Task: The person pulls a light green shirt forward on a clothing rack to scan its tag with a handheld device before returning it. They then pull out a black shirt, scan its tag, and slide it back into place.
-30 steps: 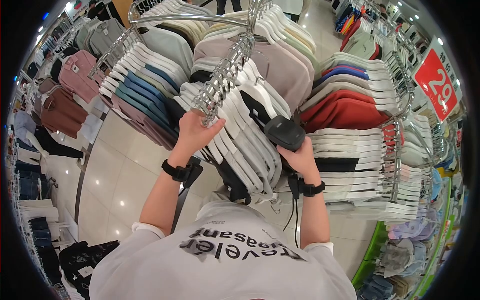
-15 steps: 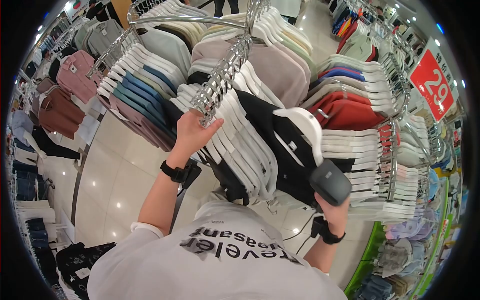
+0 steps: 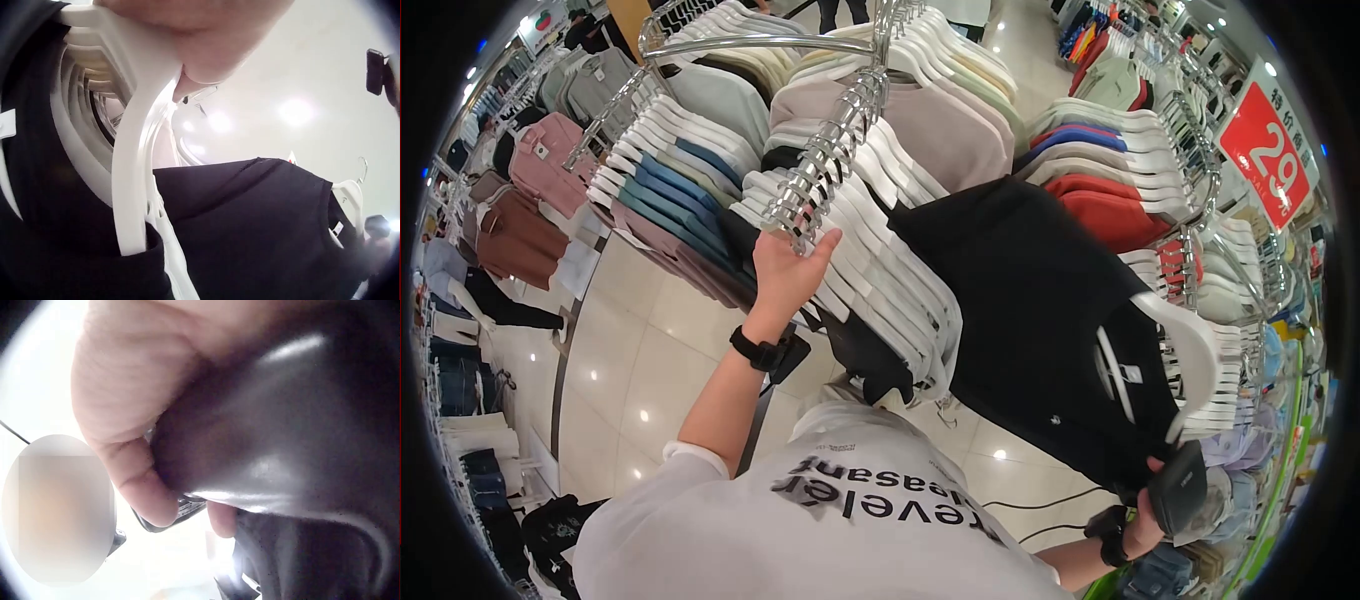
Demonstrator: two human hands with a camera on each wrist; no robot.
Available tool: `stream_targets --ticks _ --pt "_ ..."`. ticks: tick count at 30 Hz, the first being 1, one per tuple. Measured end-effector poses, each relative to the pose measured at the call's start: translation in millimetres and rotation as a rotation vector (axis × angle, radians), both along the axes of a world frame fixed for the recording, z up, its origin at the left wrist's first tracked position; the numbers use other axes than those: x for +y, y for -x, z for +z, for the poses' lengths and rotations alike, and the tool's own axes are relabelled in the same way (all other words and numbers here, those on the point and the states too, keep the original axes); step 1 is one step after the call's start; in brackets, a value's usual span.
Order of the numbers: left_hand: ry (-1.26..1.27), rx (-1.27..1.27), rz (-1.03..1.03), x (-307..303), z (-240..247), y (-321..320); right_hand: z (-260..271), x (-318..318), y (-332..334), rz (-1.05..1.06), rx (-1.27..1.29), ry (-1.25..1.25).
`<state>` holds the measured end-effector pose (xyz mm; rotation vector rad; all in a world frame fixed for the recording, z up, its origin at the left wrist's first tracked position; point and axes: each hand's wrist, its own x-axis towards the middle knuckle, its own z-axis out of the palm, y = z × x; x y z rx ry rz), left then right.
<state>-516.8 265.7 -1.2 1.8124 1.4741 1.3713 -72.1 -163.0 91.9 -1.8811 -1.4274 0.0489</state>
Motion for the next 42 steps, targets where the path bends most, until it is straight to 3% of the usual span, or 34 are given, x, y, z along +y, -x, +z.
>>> stream_targets --ticks 6,8,9,11,19,24,28,30,31,33,36,37,39,40,42 --pt "-0.123 -0.391 -0.017 14 -15 -17 17 -43 -21 -0.064 0.027 -0.31" --pt "-0.17 -0.283 0.01 18 -16 -18 21 -77 -48 -0.094 -0.099 -0.246" --pt "-0.167 -0.285 0.011 22 -18 -18 28 -80 -46 -0.134 -0.032 -0.342" --pt "-0.323 -0.002 0.129 30 -20 -20 41 -68 -27 -0.242 -0.025 -0.541" --pt "-0.295 0.025 0.157 36 -23 -20 51 -122 -81 0.004 -0.082 -0.48" --pt "-0.144 -0.372 -0.081 18 -7 -18 62 -126 -85 0.136 -0.11 -0.441" --pt "-0.234 -0.329 -0.045 -4 -11 10 73 -100 -66 0.244 -0.006 -0.237" --pt "-0.484 -0.058 0.014 -18 -13 22 85 -55 -43 0.295 0.044 -0.134" --pt "-0.351 -0.111 -0.033 -34 -10 23 91 -35 -35 0.32 0.068 -0.082" --pt "-0.143 -0.392 -0.461 -50 -24 28 102 -11 -32 0.368 0.113 0.022" --pt "0.335 -0.806 -1.045 -77 25 3 109 11 -10 0.414 0.157 0.128" --pt "0.333 -0.808 -1.042 -81 28 -5 105 11 -10 0.38 0.154 0.084" --pt "0.517 -0.737 -1.467 -85 31 -14 85 14 -11 0.31 0.15 -0.006" --pt "0.515 -0.738 -1.467 -85 21 -11 35 42 -7 0.56 0.205 -0.462" --pt "0.561 0.091 -1.461 -83 -9 -7 30 47 -22 0.524 0.235 -0.39"
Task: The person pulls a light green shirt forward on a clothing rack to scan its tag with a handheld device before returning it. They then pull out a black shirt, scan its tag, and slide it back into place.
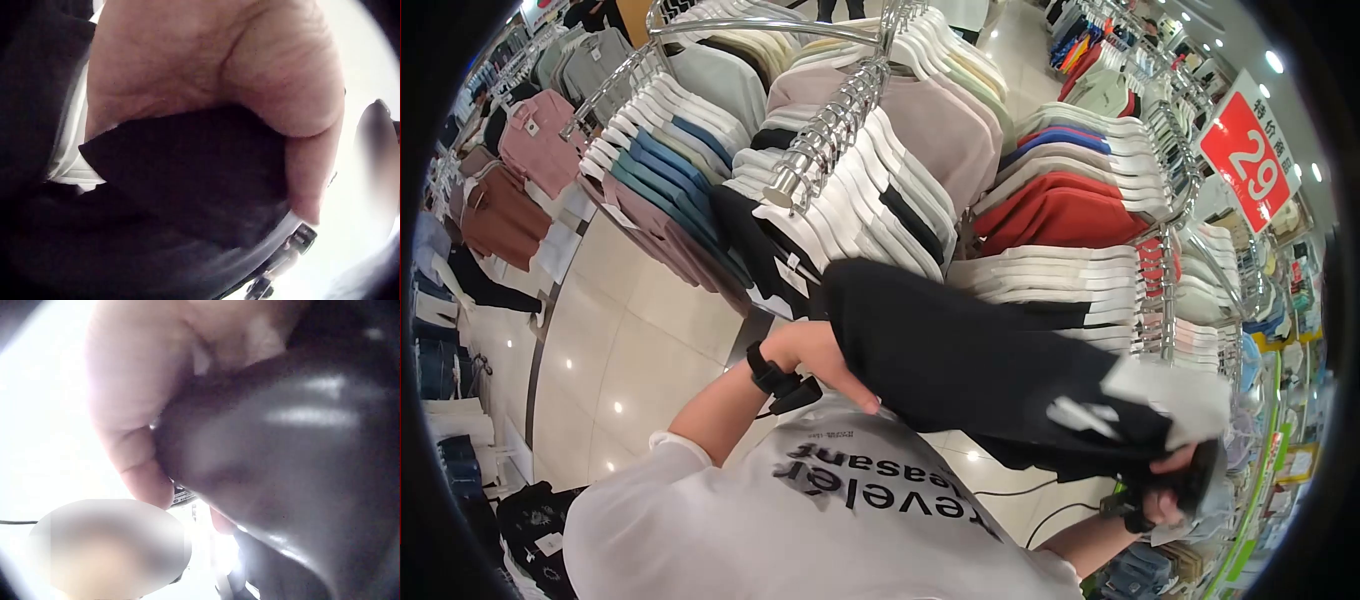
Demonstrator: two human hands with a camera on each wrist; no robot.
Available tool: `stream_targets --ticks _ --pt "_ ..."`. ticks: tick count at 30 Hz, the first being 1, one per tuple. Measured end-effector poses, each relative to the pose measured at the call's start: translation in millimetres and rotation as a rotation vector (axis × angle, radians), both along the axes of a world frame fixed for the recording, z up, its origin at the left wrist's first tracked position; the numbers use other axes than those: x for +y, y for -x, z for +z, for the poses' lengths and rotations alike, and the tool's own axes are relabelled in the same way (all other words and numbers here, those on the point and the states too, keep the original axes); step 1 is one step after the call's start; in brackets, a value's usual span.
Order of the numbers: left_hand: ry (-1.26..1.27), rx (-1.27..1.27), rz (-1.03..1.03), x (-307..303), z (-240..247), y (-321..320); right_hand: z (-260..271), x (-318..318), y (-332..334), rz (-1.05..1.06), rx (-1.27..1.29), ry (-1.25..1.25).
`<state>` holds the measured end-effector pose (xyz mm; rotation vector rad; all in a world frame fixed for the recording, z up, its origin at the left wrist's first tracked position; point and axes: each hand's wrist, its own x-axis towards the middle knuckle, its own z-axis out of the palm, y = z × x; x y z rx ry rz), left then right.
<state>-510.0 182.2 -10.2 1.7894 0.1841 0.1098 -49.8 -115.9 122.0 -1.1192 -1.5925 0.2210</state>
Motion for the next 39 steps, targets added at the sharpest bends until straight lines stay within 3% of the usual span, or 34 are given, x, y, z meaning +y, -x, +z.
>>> stream_targets --ticks 2,5,6,9,12,14,18,31,33,39 --pt "-0.064 -0.027 -0.028 -5 -10 -1 -1 -2 -14 -0.051 0.038 0.164" --pt "0.084 -0.003 0.002 -4 -28 23 2 38 7 -0.162 0.173 0.303" --pt "0.137 0.107 0.038 -2 -27 34 1 50 8 -0.174 0.188 0.33" --pt "0.218 0.244 0.17 2 -17 62 -6 79 0 -0.086 0.251 0.419" --pt "0.301 0.373 0.274 10 -21 83 -12 103 8 -0.002 0.388 0.432" --pt "0.341 0.253 0.38 11 -21 93 -13 112 17 -0.042 0.346 0.433" --pt "0.347 0.251 0.482 11 -20 108 -14 126 24 -0.028 0.378 0.463" --pt "0.46 0.221 0.623 11 -45 155 -20 141 29 0.004 0.386 0.499" --pt "0.43 0.304 0.763 8 -49 156 -22 139 29 0.019 0.387 0.512" --pt "0.56 0.428 0.751 5 -57 170 -23 124 48 -0.003 0.325 0.579"
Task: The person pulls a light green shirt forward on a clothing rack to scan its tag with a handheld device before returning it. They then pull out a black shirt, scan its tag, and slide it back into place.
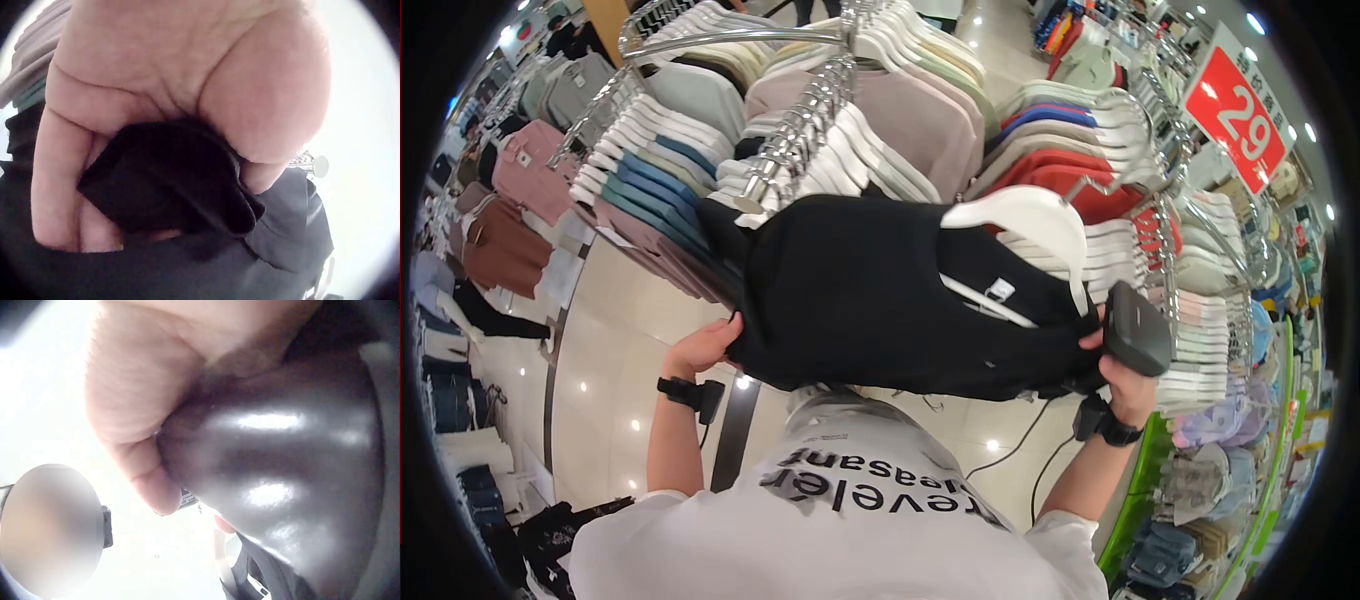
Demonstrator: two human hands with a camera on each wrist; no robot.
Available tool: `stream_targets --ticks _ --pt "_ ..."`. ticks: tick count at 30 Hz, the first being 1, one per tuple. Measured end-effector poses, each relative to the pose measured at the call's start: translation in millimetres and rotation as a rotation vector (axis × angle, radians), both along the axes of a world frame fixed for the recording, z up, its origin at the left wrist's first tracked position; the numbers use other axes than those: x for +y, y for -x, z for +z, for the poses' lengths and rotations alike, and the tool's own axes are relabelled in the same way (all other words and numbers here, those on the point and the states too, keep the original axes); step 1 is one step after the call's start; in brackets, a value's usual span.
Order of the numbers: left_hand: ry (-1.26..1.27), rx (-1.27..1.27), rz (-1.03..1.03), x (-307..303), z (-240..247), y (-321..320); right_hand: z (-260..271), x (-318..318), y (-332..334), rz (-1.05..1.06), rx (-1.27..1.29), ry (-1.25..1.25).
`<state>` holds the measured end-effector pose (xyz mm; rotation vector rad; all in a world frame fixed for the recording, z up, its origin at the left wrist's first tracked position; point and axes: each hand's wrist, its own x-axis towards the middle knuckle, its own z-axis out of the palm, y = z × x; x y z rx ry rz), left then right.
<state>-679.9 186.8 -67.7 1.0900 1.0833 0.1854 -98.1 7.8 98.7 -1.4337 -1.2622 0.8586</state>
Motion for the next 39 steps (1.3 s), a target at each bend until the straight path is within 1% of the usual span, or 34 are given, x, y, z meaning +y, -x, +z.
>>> stream_targets --ticks 1,3,4,5,7,8,9,10,11,12,13,14,15,16,17,18,20,21,23,25,26,27,29,30,31,33,37,39 --pt "-0.006 0.008 0.018 -3 1 0 -5 -2 1 0.037 0.014 -0.007" --pt "0.015 -0.012 0.171 -11 2 -5 -12 -8 10 0.06 0.055 -0.036" --pt "0.039 0.006 0.146 -8 2 -1 -17 -9 17 0.068 0.102 -0.076" --pt "0.038 0.006 0.156 -9 3 1 -19 -12 20 0.123 0.106 -0.049" --pt "-0.004 0.207 0.237 -12 13 -3 -21 -15 38 0.199 0.132 -0.037" --pt "-0.006 0.203 0.251 -11 11 -1 -33 -18 31 0.274 -0.097 -0.055" --pt "-0.105 0.391 0.248 -9 5 3 -49 -20 25 0.349 -0.326 -0.076" --pt "-0.201 0.581 0.244 -8 -2 9 -57 -18 30 0.417 -0.392 -0.092" --pt "-0.198 0.579 0.259 -6 -13 20 -71 -18 43 0.314 -0.182 0.024" --pt "-0.345 0.657 0.255 -2 -25 34 -72 -12 58 0.3 -0.18 0.027" --pt "-0.49 0.735 0.248 0 -25 39 -72 -6 73 0.285 -0.177 0.032" --pt "-0.613 0.824 0.293 1 -26 43 -72 -2 86 0.282 -0.211 -0.02" --pt "-0.607 0.825 0.304 2 -8 38 -72 4 101 0.279 -0.244 -0.072" --pt "-0.718 0.731 0.401 2 16 28 -38 27 129 0.344 -0.136 -0.059" --pt "-0.827 0.634 0.496 2 36 18 -36 36 143 0.363 -0.192 -0.119" --pt "-0.822 0.638 0.505 3 47 10 -39 40 149 0.381 -0.201 -0.096" --pt "-1.008 0.238 0.597 6 64 -7 -52 49 160 0.409 -0.206 -0.071" --pt "-1.005 0.245 0.603 7 71 -14 -60 55 165 0.397 -0.163 -0.089" --pt "-1.262 0.261 0.346 11 80 -26 -72 66 173 0.394 -0.118 -0.106" --pt "-1.37 0.359 0.15 17 86 -34 -82 77 182 0.371 -0.108 -0.054" --pt "-1.316 0.367 0.127 20 87 -38 -87 82 185 0.373 -0.128 -0.053" --pt "-1.316 0.373 0.13 20 88 -41 -92 86 189 0.378 -0.125 -0.055" --pt "-1.386 0.473 0.076 21 89 -48 -103 92 197 0.332 -0.085 -0.015" --pt "-1.45 0.446 0.095 21 88 -53 -107 95 200 0.316 -0.131 -0.03" --pt "-1.449 0.446 0.098 22 90 -56 -108 96 203 0.318 -0.133 -0.029" --pt "-1.347 0.285 0.175 21 95 -65 -108 101 211 0.322 -0.107 -0.048" --pt "-1.354 0.225 0.185 28 93 -78 -117 109 220 0.308 -0.041 -0.014" --pt "-1.331 0.177 0.194 30 93 -86 -128 112 220 0.304 -0.124 0.008"
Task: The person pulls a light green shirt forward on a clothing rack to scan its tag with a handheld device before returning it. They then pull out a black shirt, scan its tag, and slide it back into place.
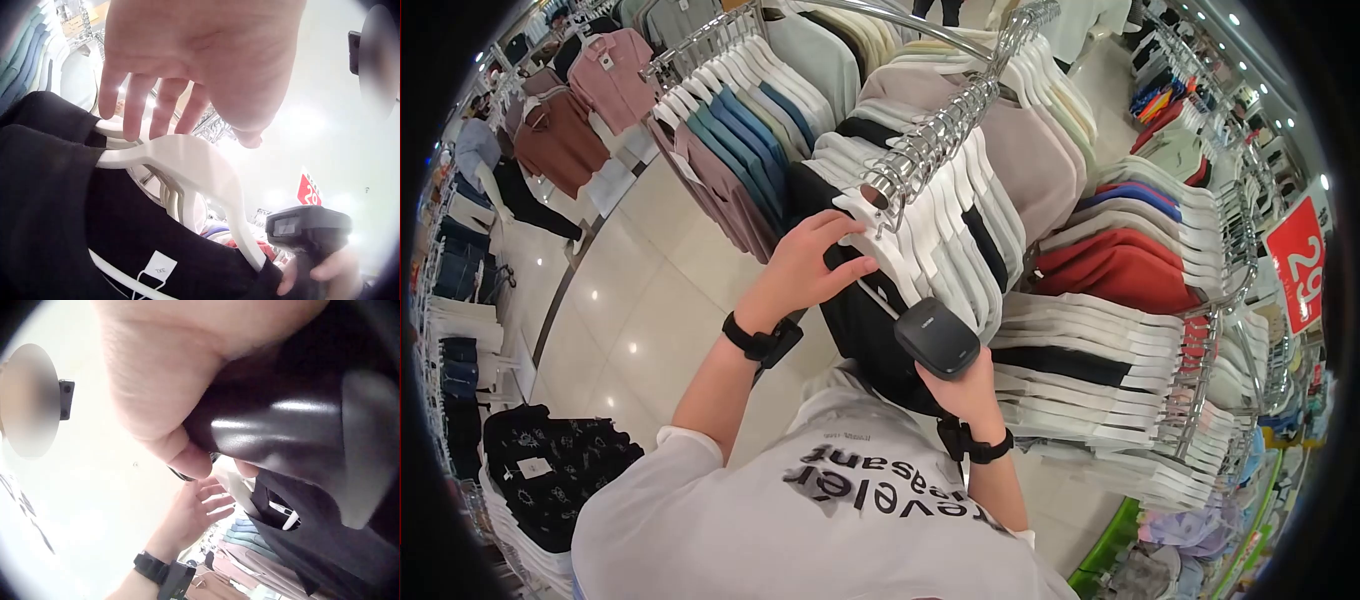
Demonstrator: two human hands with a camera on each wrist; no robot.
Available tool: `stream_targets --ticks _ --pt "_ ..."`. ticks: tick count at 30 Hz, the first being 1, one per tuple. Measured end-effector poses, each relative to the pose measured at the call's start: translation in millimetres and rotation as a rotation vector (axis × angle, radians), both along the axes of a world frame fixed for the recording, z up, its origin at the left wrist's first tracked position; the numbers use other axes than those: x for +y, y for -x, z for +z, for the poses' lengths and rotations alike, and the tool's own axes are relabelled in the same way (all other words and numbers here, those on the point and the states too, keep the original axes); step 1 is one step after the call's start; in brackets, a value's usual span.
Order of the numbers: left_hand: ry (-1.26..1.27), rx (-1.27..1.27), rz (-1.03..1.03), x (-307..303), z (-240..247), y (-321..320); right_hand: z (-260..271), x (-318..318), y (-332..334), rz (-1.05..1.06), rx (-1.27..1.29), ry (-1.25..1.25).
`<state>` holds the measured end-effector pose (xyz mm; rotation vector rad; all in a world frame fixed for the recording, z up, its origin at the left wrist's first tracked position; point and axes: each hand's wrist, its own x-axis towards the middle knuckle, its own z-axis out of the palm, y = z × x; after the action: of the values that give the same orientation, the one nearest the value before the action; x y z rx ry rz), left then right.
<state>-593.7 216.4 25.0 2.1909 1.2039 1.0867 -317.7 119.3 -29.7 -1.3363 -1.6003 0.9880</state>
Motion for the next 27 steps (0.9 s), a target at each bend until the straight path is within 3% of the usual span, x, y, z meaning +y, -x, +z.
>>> stream_targets --ticks 16,18,21,25,27 --pt "0.137 -0.039 0.013 29 -40 0 -5 -24 -24 0.083 0.083 0.032" --pt "0.158 -0.04 -0.026 33 -46 5 -15 -31 -29 0.045 -0.011 -0.063" --pt "0.182 -0.063 -0.074 36 -48 11 -13 -37 -34 0.1 0.027 0.007" --pt "0.305 -0.023 -0.028 37 -50 20 -20 -46 -39 0.096 -0.045 -0.055" --pt "0.28 0.004 -0.038 39 -53 25 -23 -51 -40 0.019 0.154 0.077"
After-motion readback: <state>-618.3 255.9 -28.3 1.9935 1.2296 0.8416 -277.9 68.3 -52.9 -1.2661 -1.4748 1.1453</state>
